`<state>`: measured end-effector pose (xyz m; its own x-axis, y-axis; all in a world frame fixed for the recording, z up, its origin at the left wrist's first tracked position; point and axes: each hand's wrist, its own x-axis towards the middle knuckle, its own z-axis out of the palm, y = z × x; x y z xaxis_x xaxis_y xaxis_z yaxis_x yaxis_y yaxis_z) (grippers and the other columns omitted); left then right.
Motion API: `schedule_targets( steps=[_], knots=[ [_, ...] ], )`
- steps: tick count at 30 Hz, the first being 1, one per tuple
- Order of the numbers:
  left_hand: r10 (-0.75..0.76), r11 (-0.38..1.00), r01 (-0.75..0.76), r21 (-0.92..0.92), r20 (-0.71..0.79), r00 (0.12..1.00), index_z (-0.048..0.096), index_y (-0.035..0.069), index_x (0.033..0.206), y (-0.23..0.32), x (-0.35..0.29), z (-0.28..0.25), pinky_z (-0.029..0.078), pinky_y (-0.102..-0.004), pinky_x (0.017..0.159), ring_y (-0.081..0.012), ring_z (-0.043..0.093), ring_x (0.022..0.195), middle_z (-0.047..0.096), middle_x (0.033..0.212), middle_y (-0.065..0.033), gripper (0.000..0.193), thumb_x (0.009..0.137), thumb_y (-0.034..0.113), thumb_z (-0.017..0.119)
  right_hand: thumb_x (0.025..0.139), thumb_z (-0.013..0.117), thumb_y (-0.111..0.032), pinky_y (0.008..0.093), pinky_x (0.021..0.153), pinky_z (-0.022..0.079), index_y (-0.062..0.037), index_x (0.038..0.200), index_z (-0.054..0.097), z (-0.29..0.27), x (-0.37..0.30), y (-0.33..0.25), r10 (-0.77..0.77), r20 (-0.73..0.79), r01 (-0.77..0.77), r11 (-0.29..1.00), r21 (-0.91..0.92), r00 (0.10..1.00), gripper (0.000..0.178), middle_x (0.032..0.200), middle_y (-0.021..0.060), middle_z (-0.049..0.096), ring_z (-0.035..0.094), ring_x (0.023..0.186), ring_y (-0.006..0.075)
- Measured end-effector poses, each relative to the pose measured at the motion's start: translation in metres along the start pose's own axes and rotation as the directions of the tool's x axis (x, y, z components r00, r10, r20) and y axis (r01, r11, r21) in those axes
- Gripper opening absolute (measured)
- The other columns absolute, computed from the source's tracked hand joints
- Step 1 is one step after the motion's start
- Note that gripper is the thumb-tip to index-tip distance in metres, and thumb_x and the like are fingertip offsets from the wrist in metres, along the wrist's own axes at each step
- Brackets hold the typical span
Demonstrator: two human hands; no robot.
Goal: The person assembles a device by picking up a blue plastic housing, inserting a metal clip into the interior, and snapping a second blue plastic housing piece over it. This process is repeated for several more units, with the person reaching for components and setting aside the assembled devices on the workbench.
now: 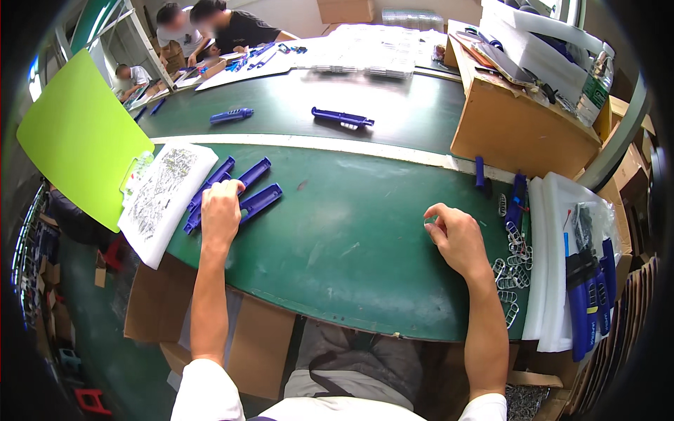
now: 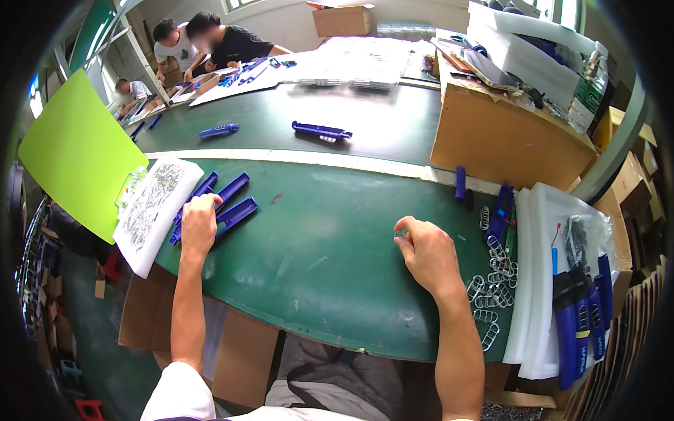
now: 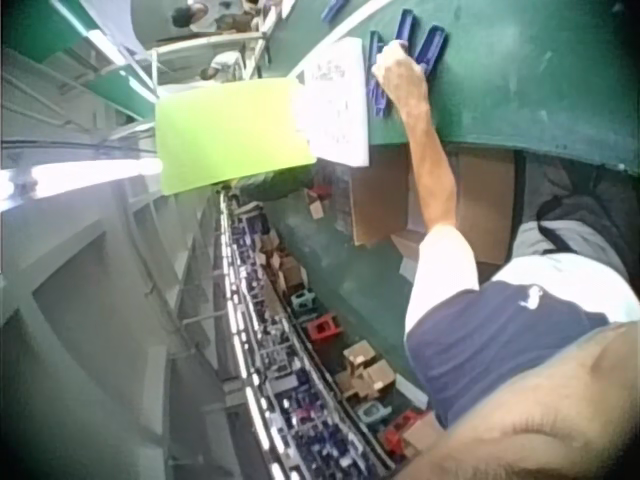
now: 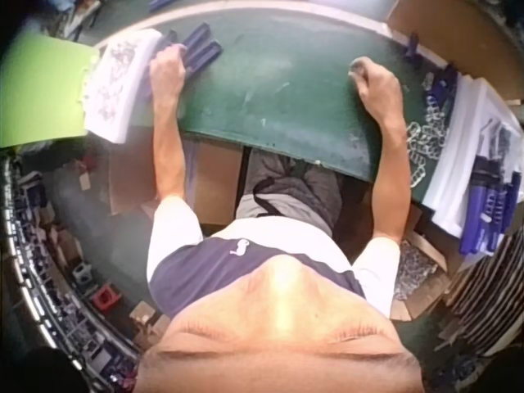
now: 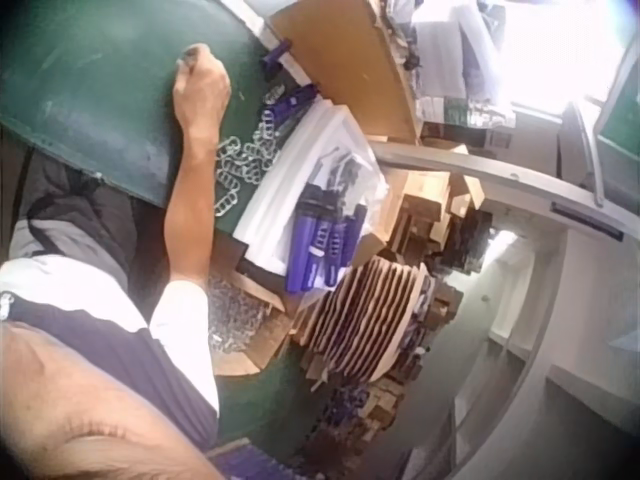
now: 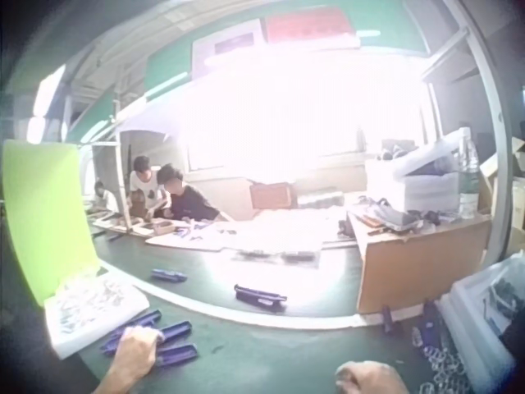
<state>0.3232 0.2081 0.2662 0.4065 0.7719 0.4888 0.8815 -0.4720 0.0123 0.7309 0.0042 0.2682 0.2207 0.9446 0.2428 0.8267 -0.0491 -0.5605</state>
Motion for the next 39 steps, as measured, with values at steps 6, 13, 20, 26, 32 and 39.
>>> schedule_targets(
  steps=[6, 13, 20, 26, 32, 39],
  knots=[
    [0.088, 0.971, -0.073, -0.229, 0.055, 0.995, 0.067, 0.006, 0.108, 0.032, -0.002, -0.009, 0.052, -0.0465, 0.086, -0.0357, 0.065, 0.093, 0.065, 0.099, -0.0129, 0.022, 0.094, 0.021, 0.076, 0.093, 0.073, -0.012, 0.0444, 0.077, 0.054, -0.0065, 0.106, 0.071, 0.000, -0.001, 0.005, 0.018, 0.019, -0.018, 1.000, 0.022, 1.000, 0.014, 0.081, 0.0109, 0.070, 0.069, 0.080, 0.0312],
    [0.191, 0.966, -0.153, -0.208, 0.177, 0.965, 0.065, 0.003, 0.109, 0.035, -0.009, -0.007, 0.053, -0.0438, 0.086, -0.0356, 0.066, 0.097, 0.066, 0.100, -0.0127, 0.023, 0.095, 0.019, 0.075, 0.093, 0.074, -0.011, 0.0420, 0.073, 0.054, -0.0041, 0.102, 0.069, 0.001, 0.002, -0.003, 0.012, 0.019, -0.013, 0.998, 0.065, 1.000, 0.012, 0.078, 0.0119, 0.069, 0.068, 0.073, 0.0302],
    [0.324, 0.497, 0.097, -0.862, 0.289, 0.901, 0.058, -0.001, 0.108, 0.093, 0.028, -0.034, 0.047, -0.0375, 0.073, -0.0271, 0.054, 0.076, 0.061, 0.087, -0.0121, 0.023, 0.111, 0.022, 0.056, 0.095, 0.074, -0.009, 0.0312, 0.066, 0.053, 0.0005, 0.098, 0.064, -0.004, 0.003, -0.001, 0.064, 0.008, -0.062, 0.919, 0.390, 0.998, 0.014, 0.076, 0.0104, 0.071, 0.068, 0.067, 0.0174],
    [0.488, 0.463, 0.089, -0.882, 0.338, 0.805, 0.056, 0.000, 0.105, 0.154, 0.057, -0.001, 0.046, -0.0378, 0.071, -0.0224, 0.052, 0.074, 0.056, 0.082, -0.0102, 0.032, 0.105, 0.030, 0.067, 0.097, 0.073, -0.009, 0.0291, 0.066, 0.053, 0.0012, 0.095, 0.061, 0.001, 0.004, 0.002, 0.097, 0.033, -0.101, 0.868, 0.486, 0.995, 0.016, 0.077, 0.0071, 0.070, 0.068, 0.069, 0.0132],
    [0.418, 0.543, 0.138, -0.828, 0.409, 0.812, 0.057, 0.001, 0.121, 0.182, 0.052, 0.016, 0.050, -0.0389, 0.079, -0.0246, 0.060, 0.081, 0.061, 0.090, -0.0128, 0.042, 0.097, 0.029, 0.077, 0.095, 0.073, -0.009, 0.0310, 0.066, 0.053, 0.0007, 0.094, 0.062, 0.003, 0.005, 0.002, 0.099, 0.063, -0.116, 0.904, 0.412, 0.993, 0.015, 0.076, 0.0086, 0.070, 0.068, 0.067, 0.0159],
    [0.471, 0.719, -0.151, -0.678, 0.317, 0.823, 0.066, 0.004, 0.129, 0.173, 0.066, 0.050, 0.044, -0.0442, 0.112, -0.0373, 0.056, 0.125, 0.061, 0.128, -0.0194, 0.035, 0.104, 0.028, 0.067, 0.095, 0.074, -0.014, 0.0365, 0.067, 0.053, -0.0016, 0.092, 0.066, 0.004, 0.004, 0.005, 0.095, 0.107, -0.118, 0.965, 0.234, 0.990, 0.015, 0.072, 0.0115, 0.072, 0.071, 0.068, 0.0253]
  ],
)
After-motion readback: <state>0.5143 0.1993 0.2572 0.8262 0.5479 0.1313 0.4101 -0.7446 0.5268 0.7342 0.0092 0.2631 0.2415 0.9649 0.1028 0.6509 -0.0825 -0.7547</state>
